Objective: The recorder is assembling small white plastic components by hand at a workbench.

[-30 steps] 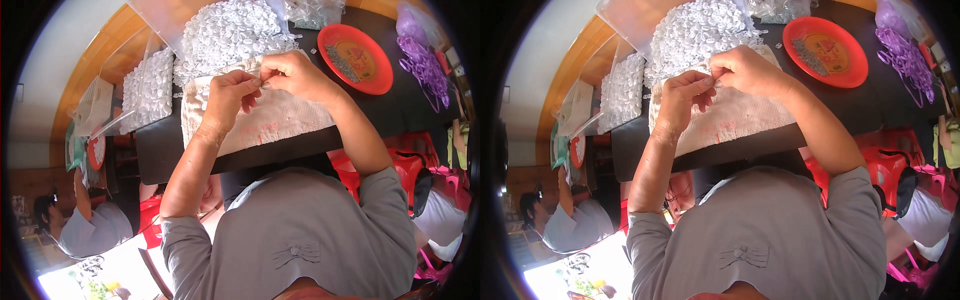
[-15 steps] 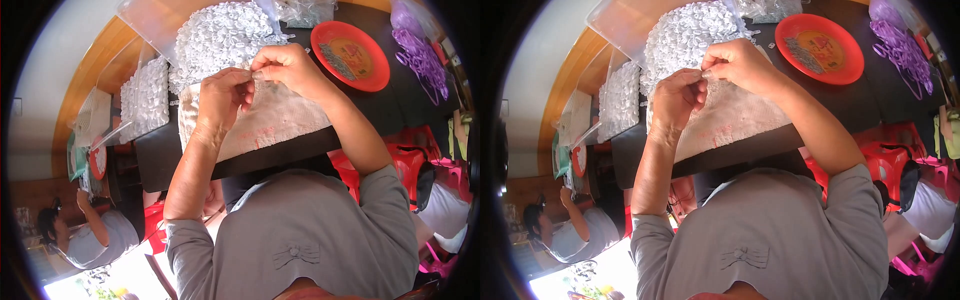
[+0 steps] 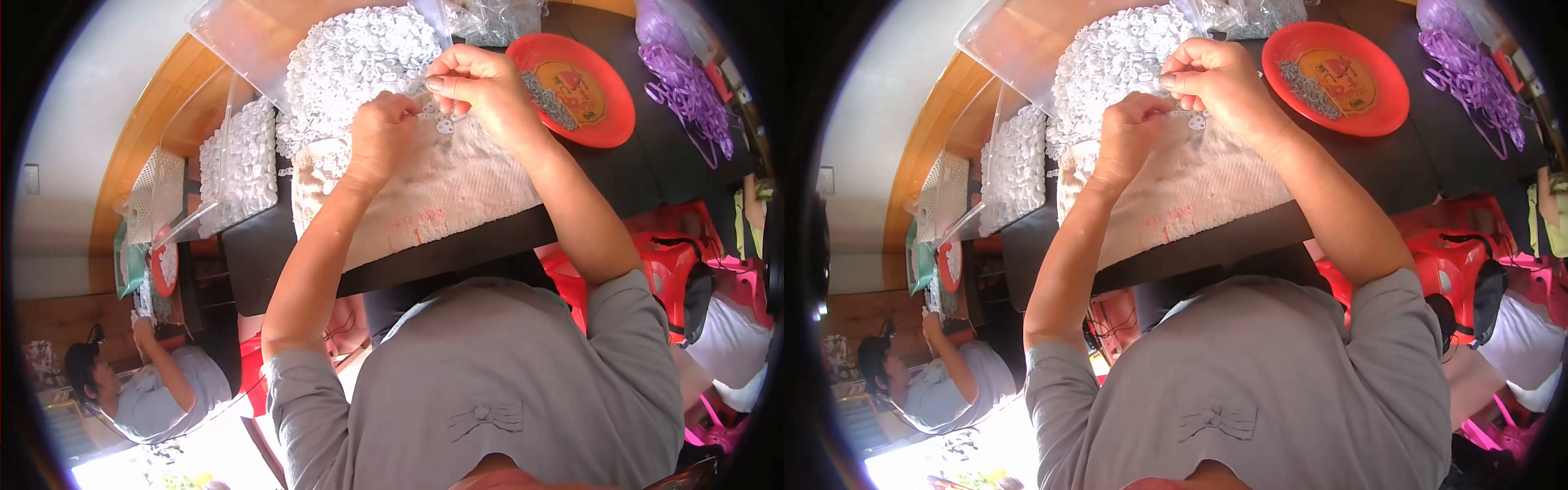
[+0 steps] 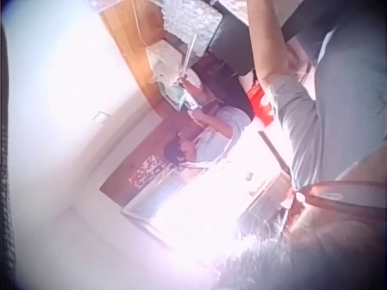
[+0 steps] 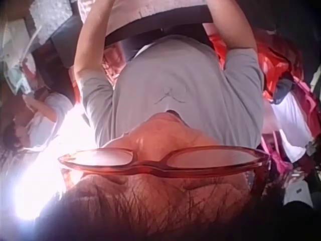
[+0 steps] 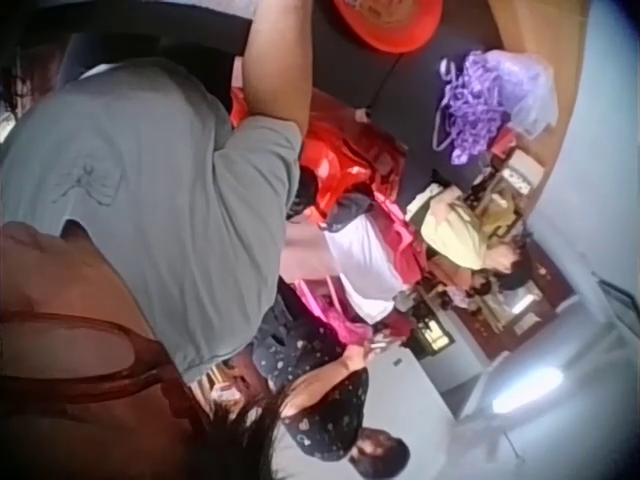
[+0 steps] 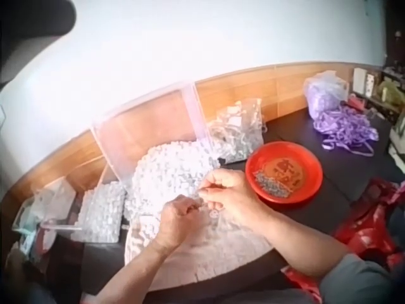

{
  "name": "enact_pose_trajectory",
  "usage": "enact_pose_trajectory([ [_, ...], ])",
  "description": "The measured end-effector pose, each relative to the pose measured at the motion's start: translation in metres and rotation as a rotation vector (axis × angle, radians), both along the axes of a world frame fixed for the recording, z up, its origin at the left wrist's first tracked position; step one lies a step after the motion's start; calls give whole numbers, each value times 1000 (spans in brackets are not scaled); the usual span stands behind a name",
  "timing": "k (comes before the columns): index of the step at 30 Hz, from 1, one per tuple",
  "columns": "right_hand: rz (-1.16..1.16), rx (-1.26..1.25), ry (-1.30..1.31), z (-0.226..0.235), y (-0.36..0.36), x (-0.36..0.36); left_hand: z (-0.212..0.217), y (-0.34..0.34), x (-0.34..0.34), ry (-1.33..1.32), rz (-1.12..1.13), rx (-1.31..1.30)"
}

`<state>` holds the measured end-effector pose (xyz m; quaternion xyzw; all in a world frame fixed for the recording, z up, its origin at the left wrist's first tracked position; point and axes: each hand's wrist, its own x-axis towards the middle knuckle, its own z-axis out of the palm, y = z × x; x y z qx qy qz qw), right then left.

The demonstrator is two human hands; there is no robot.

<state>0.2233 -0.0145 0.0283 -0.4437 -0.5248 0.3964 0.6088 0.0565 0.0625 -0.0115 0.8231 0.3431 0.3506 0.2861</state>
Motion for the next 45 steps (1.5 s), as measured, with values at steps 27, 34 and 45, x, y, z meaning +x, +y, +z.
enact_pose_trajectory([
  [27,24,-85,-111,-12,-4,-31,28,-37,-21,-583,-22,-832],
  [34,50,74,-216,-21,-2,-31,31,-36,-27,-585,-50,-898],
  [45,87,24,-210,-26,1,-33,10,-22,-37,-689,-104,-995],
])
